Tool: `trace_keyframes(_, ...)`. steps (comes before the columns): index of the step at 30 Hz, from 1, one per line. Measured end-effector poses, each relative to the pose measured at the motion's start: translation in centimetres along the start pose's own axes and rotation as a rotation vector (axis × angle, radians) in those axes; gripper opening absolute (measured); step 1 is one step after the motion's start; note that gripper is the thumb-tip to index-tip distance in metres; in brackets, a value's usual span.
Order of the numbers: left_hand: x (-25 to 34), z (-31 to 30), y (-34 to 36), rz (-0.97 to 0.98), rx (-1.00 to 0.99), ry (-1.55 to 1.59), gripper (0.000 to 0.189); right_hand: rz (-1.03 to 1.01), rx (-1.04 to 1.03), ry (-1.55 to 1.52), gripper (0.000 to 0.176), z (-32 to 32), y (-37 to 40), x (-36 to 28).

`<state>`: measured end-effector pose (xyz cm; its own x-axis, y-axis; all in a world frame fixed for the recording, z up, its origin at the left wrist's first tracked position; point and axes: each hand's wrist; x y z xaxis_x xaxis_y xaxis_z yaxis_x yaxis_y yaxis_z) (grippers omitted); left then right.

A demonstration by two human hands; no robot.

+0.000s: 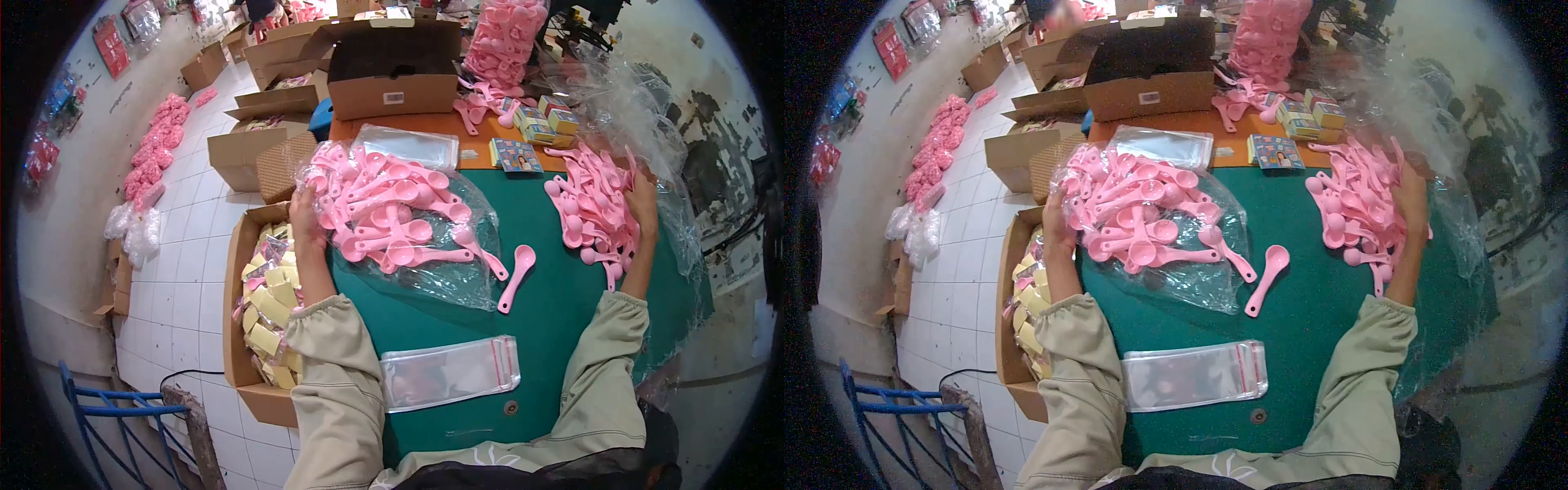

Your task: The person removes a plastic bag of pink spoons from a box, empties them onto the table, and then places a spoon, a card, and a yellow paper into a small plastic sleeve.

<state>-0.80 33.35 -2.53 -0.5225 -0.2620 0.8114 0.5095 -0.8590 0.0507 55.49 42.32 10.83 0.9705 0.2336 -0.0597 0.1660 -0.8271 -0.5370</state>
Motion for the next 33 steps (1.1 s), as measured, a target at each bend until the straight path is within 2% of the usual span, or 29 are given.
trace_keyframes(1,-0.4,-0.5,-0.5,-0.017,0.026,-0.034,0.035,-0.041,-0.006,-0.012,0.049,1.6,0.2,2.3)
trace_keyframes(2,-0.4,-0.3,-0.4,-0.009,0.019,-0.018,0.035,-0.083,-0.012,-0.022,0.055,1.8,0.2,1.6)
trace_keyframes(3,-0.3,-0.3,-0.3,-0.021,0.012,-0.012,0.035,0.013,-0.057,0.083,0.049,1.3,0.6,1.2)
trace_keyframes(4,-0.2,-0.3,-0.2,-0.033,0.003,-0.003,0.036,-0.051,-0.114,0.080,0.048,1.0,0.8,0.8)
trace_keyframes(6,-0.5,-0.6,-0.6,-0.009,0.005,-0.011,0.037,-0.174,-0.235,0.079,0.045,-0.7,1.3,-4.0)
trace_keyframes(8,-0.3,-0.6,-0.5,-0.015,0.001,-0.013,0.038,-0.340,-0.704,-0.408,0.038,-0.8,2.4,-9.8)
trace_keyframes(9,-0.1,-0.4,-0.2,-0.030,-0.002,-0.005,0.039,-0.554,-0.764,-0.575,0.034,-0.9,3.0,-14.5)
trace_keyframes(11,0.0,0.1,-0.3,-0.029,-0.016,0.008,0.039,-0.688,-0.832,-0.713,0.029,0.4,5.2,-19.5)
trace_keyframes(12,-0.1,0.1,-0.4,-0.013,-0.020,0.013,0.039,-0.760,-0.718,-0.612,0.022,1.6,6.2,-20.9)
trace_keyframes(13,-0.3,0.1,-0.3,0.003,-0.019,0.021,0.039,-0.732,-0.505,-0.670,0.024,3.0,7.2,-22.0)
trace_keyframes(16,0.0,0.4,0.0,0.000,-0.006,-0.020,0.039,-0.571,-0.518,-0.573,0.038,3.4,7.1,-24.3)
trace_keyframes(19,-0.4,0.1,-0.4,-0.001,-0.026,0.025,0.039,-0.646,-0.240,-0.483,0.051,5.5,7.2,-25.7)
trace_keyframes(22,-0.2,0.5,0.0,0.022,0.024,-0.005,0.039,-0.591,-0.256,-0.447,0.049,6.6,7.9,-26.4)
trace_keyframes(25,-0.1,0.4,0.0,-0.006,-0.007,0.042,0.038,-0.542,-0.350,-0.441,0.040,7.0,8.4,-26.0)
trace_keyframes(28,-0.2,0.4,0.0,-0.012,0.010,0.034,0.037,-0.531,-0.243,-0.434,0.033,6.7,9.2,-26.3)
trace_keyframes(33,-0.2,0.6,0.0,-0.016,0.039,0.013,0.037,-0.662,-0.167,-0.332,0.031,8.7,10.2,-25.4)
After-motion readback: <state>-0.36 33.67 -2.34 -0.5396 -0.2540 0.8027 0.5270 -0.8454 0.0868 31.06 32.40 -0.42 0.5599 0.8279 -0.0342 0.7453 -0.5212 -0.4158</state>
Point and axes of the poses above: each hand's wrist, its own y-axis away from the middle knuckle, its own z-axis out of the palm, x = y × z, and after that the axes turned 1 degree about -z, right-handed
